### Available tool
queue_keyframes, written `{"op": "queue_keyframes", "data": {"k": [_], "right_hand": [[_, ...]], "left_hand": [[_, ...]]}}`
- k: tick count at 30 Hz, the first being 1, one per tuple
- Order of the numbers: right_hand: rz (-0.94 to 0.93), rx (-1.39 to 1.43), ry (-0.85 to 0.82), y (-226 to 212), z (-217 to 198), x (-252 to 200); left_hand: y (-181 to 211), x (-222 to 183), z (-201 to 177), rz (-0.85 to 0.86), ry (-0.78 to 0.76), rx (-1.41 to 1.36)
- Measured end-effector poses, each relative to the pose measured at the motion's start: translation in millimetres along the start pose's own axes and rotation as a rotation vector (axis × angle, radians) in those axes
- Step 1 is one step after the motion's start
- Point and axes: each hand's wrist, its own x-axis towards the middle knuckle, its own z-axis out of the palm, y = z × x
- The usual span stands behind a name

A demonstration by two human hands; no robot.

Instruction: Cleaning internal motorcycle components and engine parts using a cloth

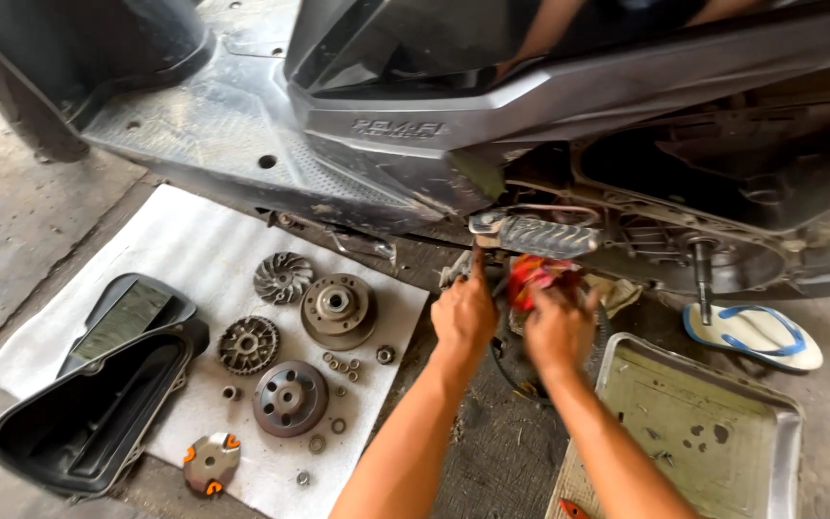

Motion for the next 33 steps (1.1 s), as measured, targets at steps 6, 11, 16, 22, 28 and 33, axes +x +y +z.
{"op": "queue_keyframes", "data": {"k": [6, 11, 16, 22, 28, 33], "right_hand": [[-0.176, 0.266, 0.334, -66.1, -36.2, -15.4], [-0.214, 0.055, 0.254, -37.5, -2.9, 17.0], [-0.096, -0.102, 0.166, 27.1, 0.6, 18.5], [0.209, -0.100, 0.158, 63.5, -15.8, 6.8], [0.040, 0.085, 0.164, 2.0, -17.5, 29.6], [0.003, 0.136, -0.115, -19.4, 54.5, 41.1]], "left_hand": [[-11.7, 26.2, 28.5, 0.000, -0.024, 0.070], [-9.4, 34.8, 36.3, -0.011, 0.008, 0.063], [-12.3, 37.4, 36.9, -0.001, 0.022, 0.062], [-7.8, 30.1, 28.5, 0.010, 0.005, 0.046], [-5.2, 26.7, 26.9, 0.003, -0.006, 0.027], [-11.1, 38.2, 37.8, -0.016, -0.023, 0.090]]}}
